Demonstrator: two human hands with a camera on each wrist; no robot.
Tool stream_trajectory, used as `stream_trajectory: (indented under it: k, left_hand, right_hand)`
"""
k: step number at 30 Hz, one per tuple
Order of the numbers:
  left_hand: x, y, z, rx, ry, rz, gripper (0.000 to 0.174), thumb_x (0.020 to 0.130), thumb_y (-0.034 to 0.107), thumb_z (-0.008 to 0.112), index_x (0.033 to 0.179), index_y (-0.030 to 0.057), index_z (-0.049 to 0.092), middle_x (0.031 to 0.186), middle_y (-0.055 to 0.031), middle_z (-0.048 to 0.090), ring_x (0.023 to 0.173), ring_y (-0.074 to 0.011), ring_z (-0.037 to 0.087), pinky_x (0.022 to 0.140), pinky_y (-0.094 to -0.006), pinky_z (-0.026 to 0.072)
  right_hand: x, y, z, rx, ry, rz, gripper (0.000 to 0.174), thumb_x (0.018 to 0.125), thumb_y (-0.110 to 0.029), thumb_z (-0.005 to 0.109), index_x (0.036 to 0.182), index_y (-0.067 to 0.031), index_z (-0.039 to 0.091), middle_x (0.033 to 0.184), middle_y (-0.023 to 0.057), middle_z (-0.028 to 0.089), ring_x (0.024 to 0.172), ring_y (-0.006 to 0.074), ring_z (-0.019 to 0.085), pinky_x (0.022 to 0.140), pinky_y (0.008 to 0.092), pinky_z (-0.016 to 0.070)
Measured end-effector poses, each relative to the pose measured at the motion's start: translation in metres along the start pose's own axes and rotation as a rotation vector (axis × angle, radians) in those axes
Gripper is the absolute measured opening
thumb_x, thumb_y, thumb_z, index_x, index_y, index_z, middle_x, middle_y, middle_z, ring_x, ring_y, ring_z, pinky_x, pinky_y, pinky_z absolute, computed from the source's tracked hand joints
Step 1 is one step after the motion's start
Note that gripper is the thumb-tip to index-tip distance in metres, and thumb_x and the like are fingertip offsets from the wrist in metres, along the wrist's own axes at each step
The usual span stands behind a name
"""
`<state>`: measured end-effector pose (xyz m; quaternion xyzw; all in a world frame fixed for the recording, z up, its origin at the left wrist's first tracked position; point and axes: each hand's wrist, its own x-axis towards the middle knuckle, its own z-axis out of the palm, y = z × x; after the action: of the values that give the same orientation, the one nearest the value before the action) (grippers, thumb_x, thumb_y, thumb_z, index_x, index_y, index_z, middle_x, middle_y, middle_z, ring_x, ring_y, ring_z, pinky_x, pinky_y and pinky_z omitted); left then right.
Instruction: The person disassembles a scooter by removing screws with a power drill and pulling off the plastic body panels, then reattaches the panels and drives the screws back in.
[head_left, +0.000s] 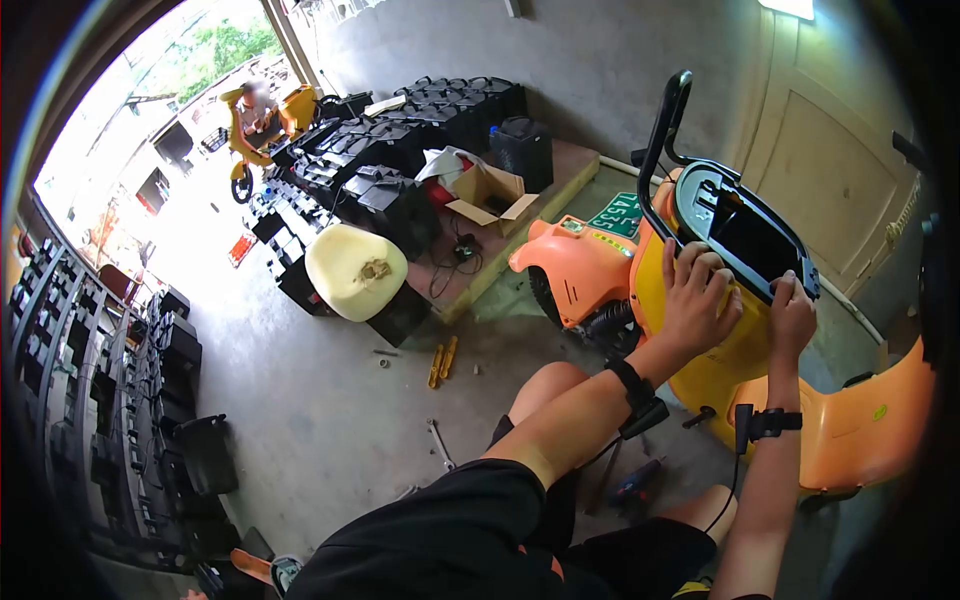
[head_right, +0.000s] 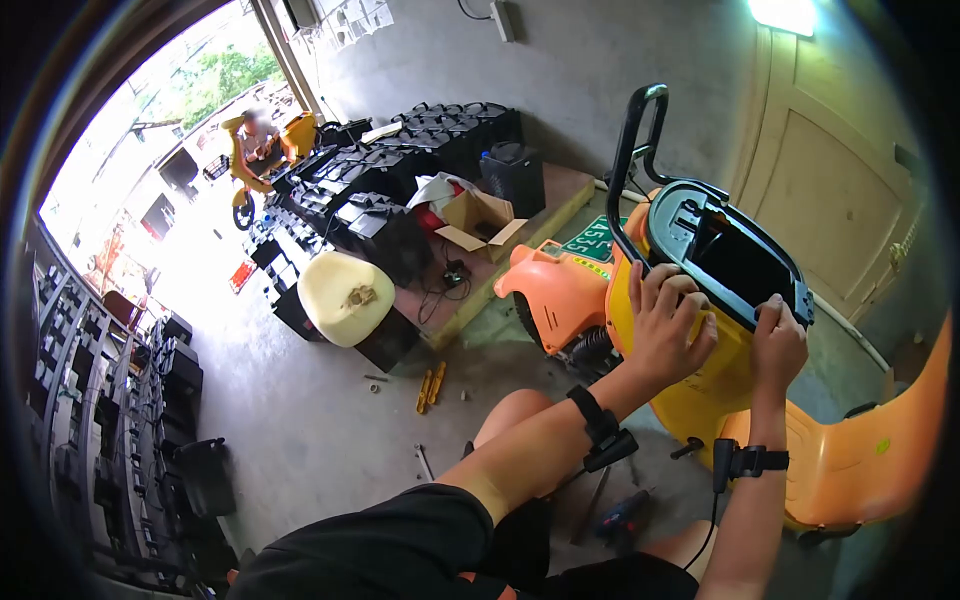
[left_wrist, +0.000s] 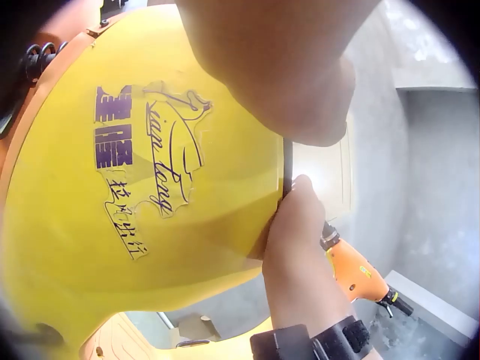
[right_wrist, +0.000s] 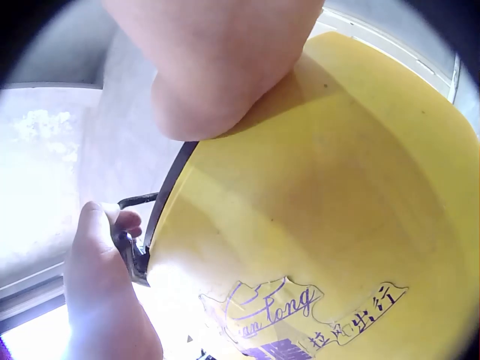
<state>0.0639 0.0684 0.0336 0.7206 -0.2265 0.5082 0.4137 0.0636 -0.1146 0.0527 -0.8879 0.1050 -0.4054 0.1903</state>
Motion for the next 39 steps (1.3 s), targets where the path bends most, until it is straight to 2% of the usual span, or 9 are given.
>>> stream_trajectory:
  k: [6,10,11,14,17,24,30,34,39]
  left_hand:
    - [0.007,0.007,-0.005,-0.073,0.016,0.139,0.015,0.077,0.009,0.069,0.091,0.0095,0.062,0.097,-0.0053,0.059,0.111,-0.0271,0.06,0.119,-0.0548,0.0267]
    - [0.013,0.005,-0.008,-0.04,0.061,0.149,0.014,0.077,0.007,0.07,0.088,0.0084,0.061,0.089,-0.0069,0.059,0.094,-0.0265,0.061,0.101,-0.0484,0.0417]
    - [0.014,0.004,-0.009,-0.041,0.062,0.146,0.014,0.077,0.007,0.07,0.088,0.0084,0.061,0.089,-0.0069,0.059,0.094,-0.0265,0.061,0.101,-0.0484,0.0417]
    - [0.017,0.001,-0.009,-0.028,0.012,0.143,0.012,0.077,0.006,0.07,0.085,0.0069,0.061,0.073,-0.0082,0.056,0.073,-0.0278,0.058,0.083,-0.043,0.0446]
    - [0.018,0.008,-0.005,-0.049,0.104,0.065,0.011,0.077,0.007,0.071,0.079,0.0089,0.06,0.065,-0.0061,0.056,0.065,-0.0259,0.057,0.079,-0.0405,0.0439]
    - [0.008,0.024,-0.002,-0.005,0.219,-0.033,0.011,0.075,0.011,0.072,0.078,0.0098,0.062,0.065,-0.0045,0.058,0.064,-0.024,0.056,0.078,-0.0387,0.0423]
    - [0.004,0.029,-0.016,0.024,0.09,-0.012,0.009,0.078,0.013,0.072,0.079,0.011,0.063,0.065,-0.003,0.059,0.064,-0.0234,0.059,0.079,-0.0396,0.0432]
    - [0.005,0.028,-0.025,0.061,0.029,0.046,0.007,0.081,0.01,0.07,0.079,0.0106,0.063,0.062,-0.0033,0.057,0.059,-0.0243,0.059,0.065,-0.0388,0.0452]
    - [0.038,0.046,-0.023,0.039,-0.002,0.084,0.007,0.08,0.012,0.07,0.079,0.0089,0.063,0.066,-0.0066,0.061,0.066,-0.0277,0.062,0.067,-0.0419,0.0476]
  right_hand:
    - [-0.004,-0.004,-0.003,0.035,0.014,-0.031,0.048,0.106,-0.038,0.044,0.081,-0.0108,0.075,0.077,0.0146,0.072,0.075,0.0372,0.069,0.071,0.0449,0.0534]
    - [-0.006,-0.007,-0.006,0.037,0.035,-0.071,0.048,0.106,-0.036,0.044,0.081,-0.0096,0.075,0.076,0.0148,0.072,0.074,0.0371,0.069,0.069,0.0457,0.0531]
    - [-0.007,-0.008,-0.007,0.035,0.034,-0.072,0.048,0.106,-0.036,0.044,0.081,-0.0096,0.075,0.076,0.0148,0.072,0.074,0.0371,0.069,0.069,0.0457,0.0531]
    - [-0.01,-0.009,-0.013,0.06,0.031,-0.104,0.047,0.106,-0.036,0.044,0.082,-0.0089,0.075,0.078,0.0153,0.072,0.074,0.038,0.068,0.07,0.0462,0.0527]
    - [-0.017,-0.01,-0.022,0.068,-0.05,-0.079,0.044,0.106,-0.034,0.045,0.087,-0.0077,0.074,0.083,0.0167,0.072,0.082,0.0385,0.068,0.075,0.0467,0.0518]
    - [-0.029,-0.005,-0.027,0.07,-0.066,-0.132,0.043,0.107,-0.033,0.045,0.088,-0.0089,0.075,0.08,0.0139,0.071,0.078,0.0377,0.065,0.074,0.046,0.0516]
    - [-0.036,0.003,-0.026,0.083,0.035,-0.215,0.038,0.104,-0.031,0.05,0.083,-0.0115,0.074,0.077,0.012,0.071,0.075,0.0358,0.064,0.071,0.0449,0.0506]
    - [-0.041,-0.005,-0.031,0.09,0.105,-0.293,0.035,0.101,-0.024,0.054,0.075,-0.0095,0.072,0.068,0.0115,0.066,0.064,0.0345,0.062,0.066,0.0429,0.0483]
    - [-0.044,-0.011,-0.032,0.122,0.124,-0.265,0.034,0.101,-0.023,0.055,0.074,-0.0078,0.07,0.066,0.0125,0.064,0.063,0.0345,0.061,0.065,0.0431,0.0473]
